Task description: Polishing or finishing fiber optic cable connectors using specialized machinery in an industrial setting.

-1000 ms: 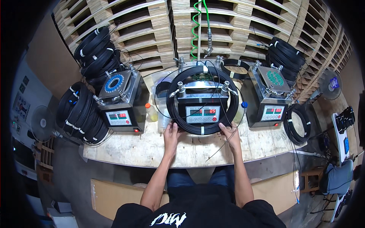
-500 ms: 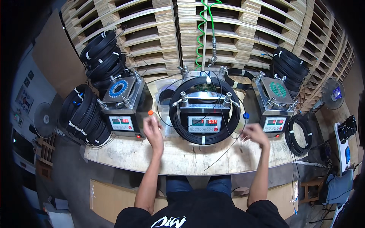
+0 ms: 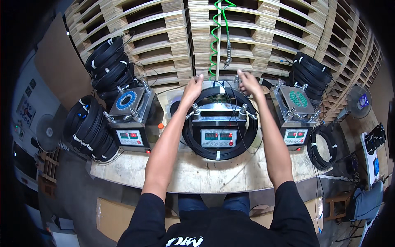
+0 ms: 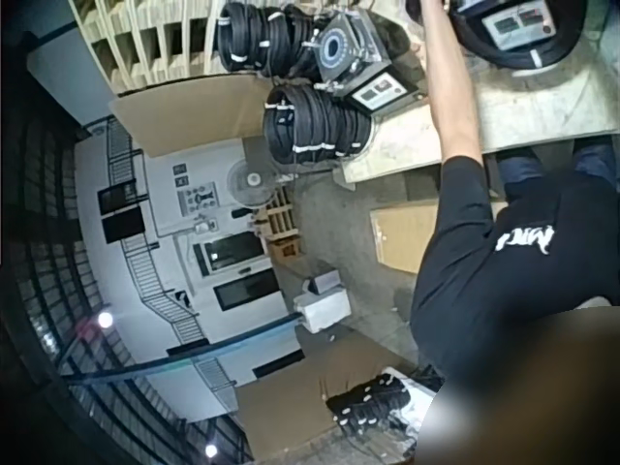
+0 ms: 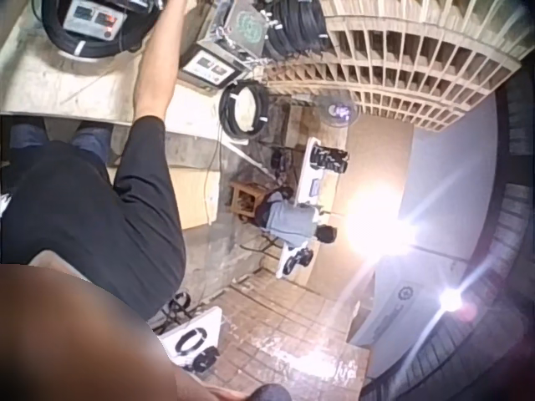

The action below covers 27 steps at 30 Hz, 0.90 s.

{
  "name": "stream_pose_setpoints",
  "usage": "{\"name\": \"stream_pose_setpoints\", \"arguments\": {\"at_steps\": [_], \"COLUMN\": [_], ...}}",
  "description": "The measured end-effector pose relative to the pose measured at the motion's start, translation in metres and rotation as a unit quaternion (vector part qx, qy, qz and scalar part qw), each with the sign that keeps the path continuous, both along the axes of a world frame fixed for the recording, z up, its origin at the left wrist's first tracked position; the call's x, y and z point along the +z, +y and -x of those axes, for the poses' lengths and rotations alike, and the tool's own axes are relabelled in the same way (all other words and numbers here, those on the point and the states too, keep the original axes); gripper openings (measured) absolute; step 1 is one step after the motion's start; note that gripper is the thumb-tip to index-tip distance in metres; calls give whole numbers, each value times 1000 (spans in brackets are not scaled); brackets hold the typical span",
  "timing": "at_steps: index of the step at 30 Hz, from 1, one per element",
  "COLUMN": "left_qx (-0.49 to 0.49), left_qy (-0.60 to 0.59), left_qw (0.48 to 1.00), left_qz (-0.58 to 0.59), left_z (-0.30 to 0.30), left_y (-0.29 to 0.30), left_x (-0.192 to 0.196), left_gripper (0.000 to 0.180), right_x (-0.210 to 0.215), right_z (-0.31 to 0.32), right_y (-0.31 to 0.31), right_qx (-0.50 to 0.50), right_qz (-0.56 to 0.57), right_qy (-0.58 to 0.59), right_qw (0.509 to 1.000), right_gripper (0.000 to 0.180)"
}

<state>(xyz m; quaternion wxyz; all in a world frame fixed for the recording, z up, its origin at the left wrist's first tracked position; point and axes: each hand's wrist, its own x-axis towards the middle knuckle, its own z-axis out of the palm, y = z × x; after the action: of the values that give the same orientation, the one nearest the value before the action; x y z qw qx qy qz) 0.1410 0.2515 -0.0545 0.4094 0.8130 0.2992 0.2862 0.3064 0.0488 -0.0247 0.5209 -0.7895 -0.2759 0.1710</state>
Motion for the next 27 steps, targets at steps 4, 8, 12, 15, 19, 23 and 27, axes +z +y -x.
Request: {"name": "stream_pose_setpoints", "arguments": {"at_steps": [4, 8, 12, 15, 19, 23, 27], "left_qx": [-39, -23, -3, -17, -43, -73, -88], "left_qy": [25, 6, -7, -10, -12, 17, -33], "left_qw": [999, 999, 999, 997, 998, 995, 993], "left_qz": [29, 34, 36, 69, 49, 66, 66], "left_z": [-13, 3, 1, 1, 2, 4, 4], "left_y": [-12, -2, -3, 7, -2, -4, -2], "left_x": [2, 0, 1, -2, 0, 6, 0], "left_gripper": [78, 79, 79, 80, 79, 78, 78], "right_x": [-58, -40, -37, -40, -47, -43, -34], "right_z": [-26, 1, -2, -3, -9, -6, 9], "right_y": [3, 7, 3, 4, 3, -1, -1], "right_qx": [-71, -89, -67, -57, -74, -84, -97], "right_qz": [-101, -60, -76, -87, -97, -63, -17], "right_qy": [-163, -163, -163, -137, -126, -120, -151], "right_qw": [979, 981, 981, 985, 985, 987, 984], "right_gripper": [70, 77, 76, 76, 76, 80, 83]}}
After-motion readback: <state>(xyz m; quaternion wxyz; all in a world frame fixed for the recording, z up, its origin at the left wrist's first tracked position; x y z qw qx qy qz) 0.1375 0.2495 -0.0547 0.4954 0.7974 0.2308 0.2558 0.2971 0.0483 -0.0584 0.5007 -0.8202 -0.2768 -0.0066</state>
